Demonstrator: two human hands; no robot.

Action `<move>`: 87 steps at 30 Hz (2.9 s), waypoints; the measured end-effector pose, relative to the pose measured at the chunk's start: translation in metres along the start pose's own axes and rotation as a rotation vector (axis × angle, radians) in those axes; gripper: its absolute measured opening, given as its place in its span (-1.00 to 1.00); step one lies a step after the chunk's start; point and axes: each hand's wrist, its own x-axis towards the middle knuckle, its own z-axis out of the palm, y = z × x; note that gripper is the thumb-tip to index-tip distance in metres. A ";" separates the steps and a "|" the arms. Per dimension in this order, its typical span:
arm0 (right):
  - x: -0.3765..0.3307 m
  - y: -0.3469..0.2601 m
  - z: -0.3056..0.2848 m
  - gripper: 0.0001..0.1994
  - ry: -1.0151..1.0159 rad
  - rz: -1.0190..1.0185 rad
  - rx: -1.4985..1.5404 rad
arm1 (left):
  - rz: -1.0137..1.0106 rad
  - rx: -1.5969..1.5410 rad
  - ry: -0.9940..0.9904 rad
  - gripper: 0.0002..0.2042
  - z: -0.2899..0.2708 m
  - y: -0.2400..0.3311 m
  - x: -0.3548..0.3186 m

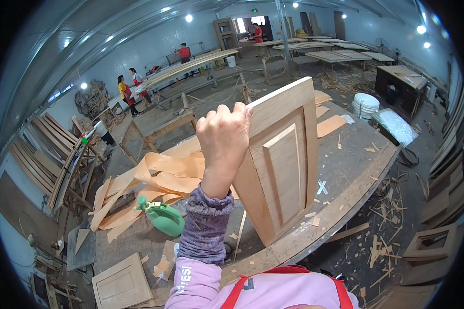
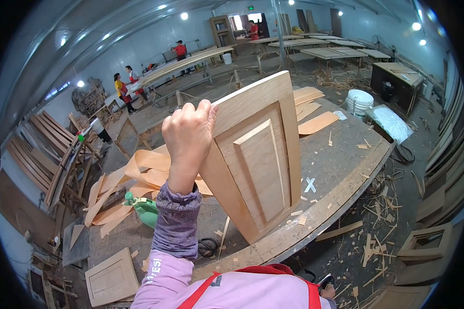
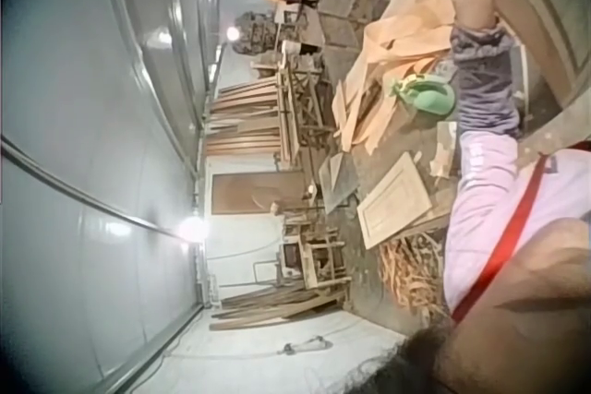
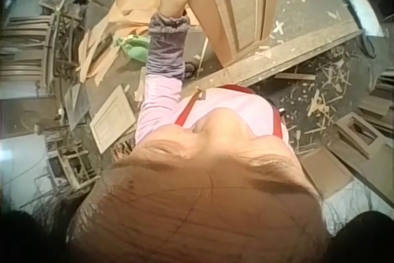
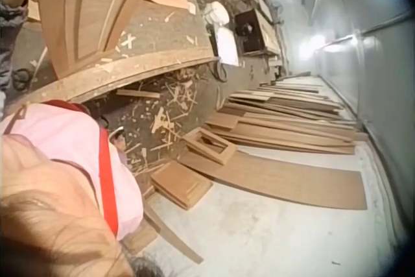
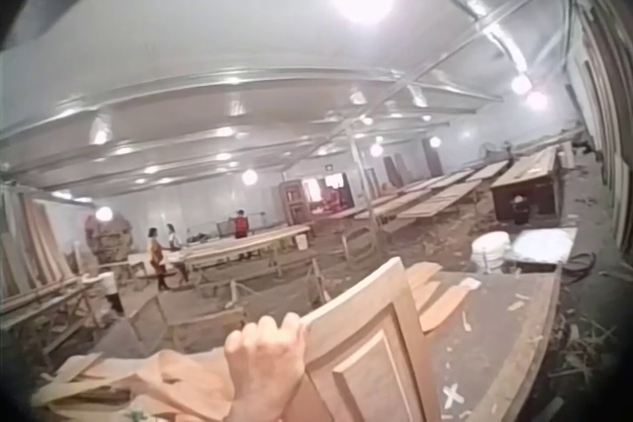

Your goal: Applying heat to the edges or surface of a wood panel using a hand iron.

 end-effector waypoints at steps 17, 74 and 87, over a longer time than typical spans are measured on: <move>0.021 -0.078 -0.028 -0.56 -0.032 -0.224 -0.058 | -0.026 -0.031 0.030 -0.76 0.000 0.000 0.001; 0.021 -0.081 -0.048 -0.60 0.147 -0.153 0.211 | -0.012 0.040 0.012 -0.69 -0.003 0.005 -0.002; 0.047 -0.125 -0.060 -0.61 0.196 -0.209 0.274 | -0.024 0.012 -0.012 -0.72 -0.024 0.020 -0.003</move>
